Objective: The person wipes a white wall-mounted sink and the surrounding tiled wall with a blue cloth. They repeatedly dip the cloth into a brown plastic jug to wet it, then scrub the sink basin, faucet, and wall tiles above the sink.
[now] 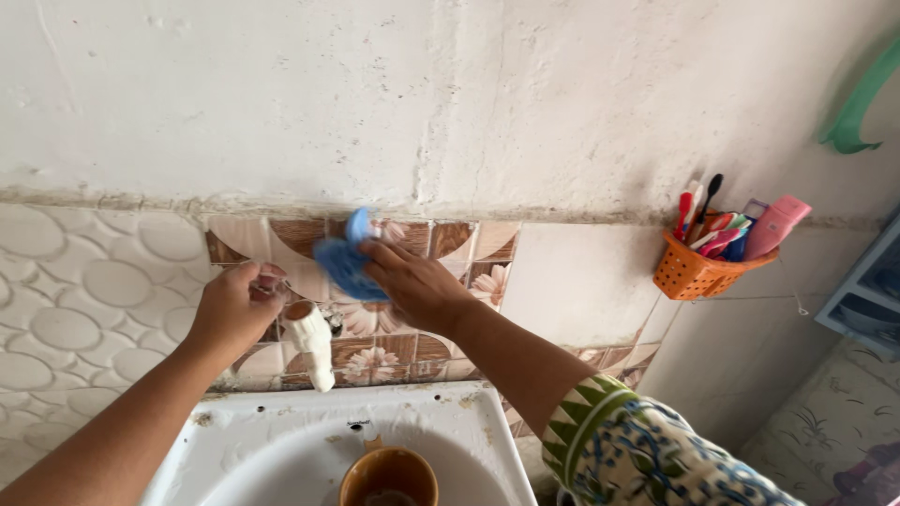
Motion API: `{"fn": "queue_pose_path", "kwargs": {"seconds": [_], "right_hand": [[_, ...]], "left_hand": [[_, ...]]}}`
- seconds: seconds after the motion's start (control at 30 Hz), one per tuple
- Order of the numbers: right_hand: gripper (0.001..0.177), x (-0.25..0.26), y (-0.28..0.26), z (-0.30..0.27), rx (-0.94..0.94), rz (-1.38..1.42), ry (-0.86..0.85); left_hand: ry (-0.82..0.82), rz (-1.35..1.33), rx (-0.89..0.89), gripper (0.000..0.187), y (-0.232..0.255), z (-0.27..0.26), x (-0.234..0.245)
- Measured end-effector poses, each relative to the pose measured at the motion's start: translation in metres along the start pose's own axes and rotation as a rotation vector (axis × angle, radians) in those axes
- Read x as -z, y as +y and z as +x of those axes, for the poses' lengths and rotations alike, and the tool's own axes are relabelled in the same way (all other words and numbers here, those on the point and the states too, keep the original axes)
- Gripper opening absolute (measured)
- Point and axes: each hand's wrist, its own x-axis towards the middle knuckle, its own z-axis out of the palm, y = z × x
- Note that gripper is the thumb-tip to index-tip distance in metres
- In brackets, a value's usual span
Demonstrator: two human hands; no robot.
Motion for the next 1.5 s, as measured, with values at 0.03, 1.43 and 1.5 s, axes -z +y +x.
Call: {"fn": "queue_pose_path", "kwargs": {"seconds": [0.03,1.43,1.5], "right_hand": [[0.052,-0.006,0.003,-0.001,0.033,-0.110,0.008],[0.079,-0.018,-0.007,0.143,0.581,-0.142,-0.184],[0.079,-0.026,-0.014,0.111,0.486,-0.135,-0.156]], "left_hand": [[0.023,0.188,-0.078,0.035,0.002,-0.005,0.007],[0.129,0.541,-0.517,0.071,-0.057,-0.041,0.088],[0.179,0.582,-0.595,0.077,-0.057,-0.043,0.083]]}}
